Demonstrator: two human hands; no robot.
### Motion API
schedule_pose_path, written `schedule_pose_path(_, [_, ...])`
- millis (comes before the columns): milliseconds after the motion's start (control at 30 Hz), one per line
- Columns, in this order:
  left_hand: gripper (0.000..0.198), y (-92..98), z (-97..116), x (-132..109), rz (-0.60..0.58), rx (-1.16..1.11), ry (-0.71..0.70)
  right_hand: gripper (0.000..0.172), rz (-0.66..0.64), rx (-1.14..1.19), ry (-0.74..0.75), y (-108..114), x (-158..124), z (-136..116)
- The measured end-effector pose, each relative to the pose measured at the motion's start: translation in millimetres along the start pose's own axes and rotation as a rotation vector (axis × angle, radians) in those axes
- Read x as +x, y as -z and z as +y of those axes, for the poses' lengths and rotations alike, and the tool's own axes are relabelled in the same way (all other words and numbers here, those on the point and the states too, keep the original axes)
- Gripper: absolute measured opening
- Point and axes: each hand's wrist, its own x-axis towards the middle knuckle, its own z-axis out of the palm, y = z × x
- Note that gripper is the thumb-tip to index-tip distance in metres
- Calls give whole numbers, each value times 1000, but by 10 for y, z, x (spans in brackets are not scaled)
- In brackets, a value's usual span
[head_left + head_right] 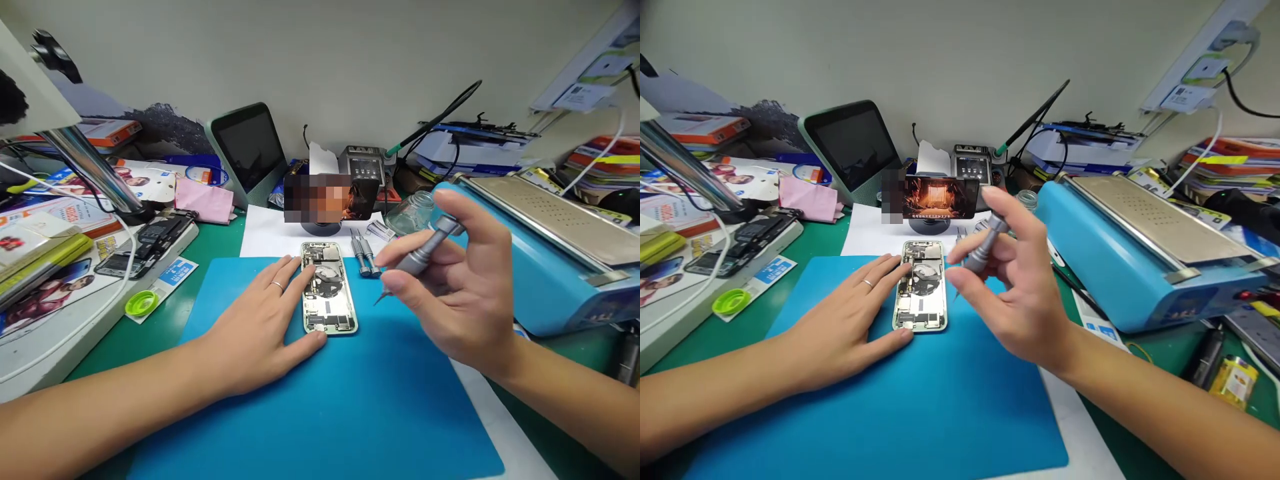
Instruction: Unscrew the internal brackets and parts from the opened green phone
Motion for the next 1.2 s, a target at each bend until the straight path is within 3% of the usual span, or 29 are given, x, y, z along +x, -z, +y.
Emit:
schedule_pose_path(67, [83, -14, -18, -14, 3, 0, -5, 74, 33, 89, 139, -122, 10, 14])
schedule_pose_path(233, [80, -21, -22, -39, 68, 5, -27, 80, 57, 130, 173, -353, -152, 245])
schedule_pose_path(367, [76, -29, 15, -30, 76, -21, -32, 77, 15, 201, 198, -359, -227, 272])
schedule_pose_path(500, [72, 26, 11, -25, 103, -66, -65, 75, -6, 179, 124, -301, -211, 240])
schedule_pose_path(667, [13, 291, -54, -75, 174, -270, -360, 75, 8, 191, 70, -291, -178, 249])
schedule_pose_path(733, [14, 313, -8, -136, 68, -322, -492, 74, 29, 181, 47, -296, -172, 258])
schedule_pose_path(767, [20, 283, 43, -177, 84, -346, -489, 74, 37, 177, 41, -297, -170, 262])
schedule_pose_path(800, [28, 230, 107, -221, 178, -384, -451, 74, 42, 176, 38, -296, -169, 265])
schedule_pose_path(867, [40, 97, 250, -306, 493, -434, -322, 75, 41, 178, 35, -290, -165, 269])
schedule_pose_path(967, [40, 7, 373, -357, 486, -413, -234, 75, 38, 183, 36, -282, -152, 271])
schedule_pose_path(1067, [34, 141, 288, -264, 438, -324, -240, 75, 37, 182, 69, -280, -132, 276])
schedule_pose_path(1133, [14, 259, 172, -161, 182, -272, -433, 76, 36, 183, 95, -281, -120, 279])
schedule_pose_path(1200, [14, 311, 84, -78, 181, -265, -367, 76, 47, 176, 106, -282, -110, 279])
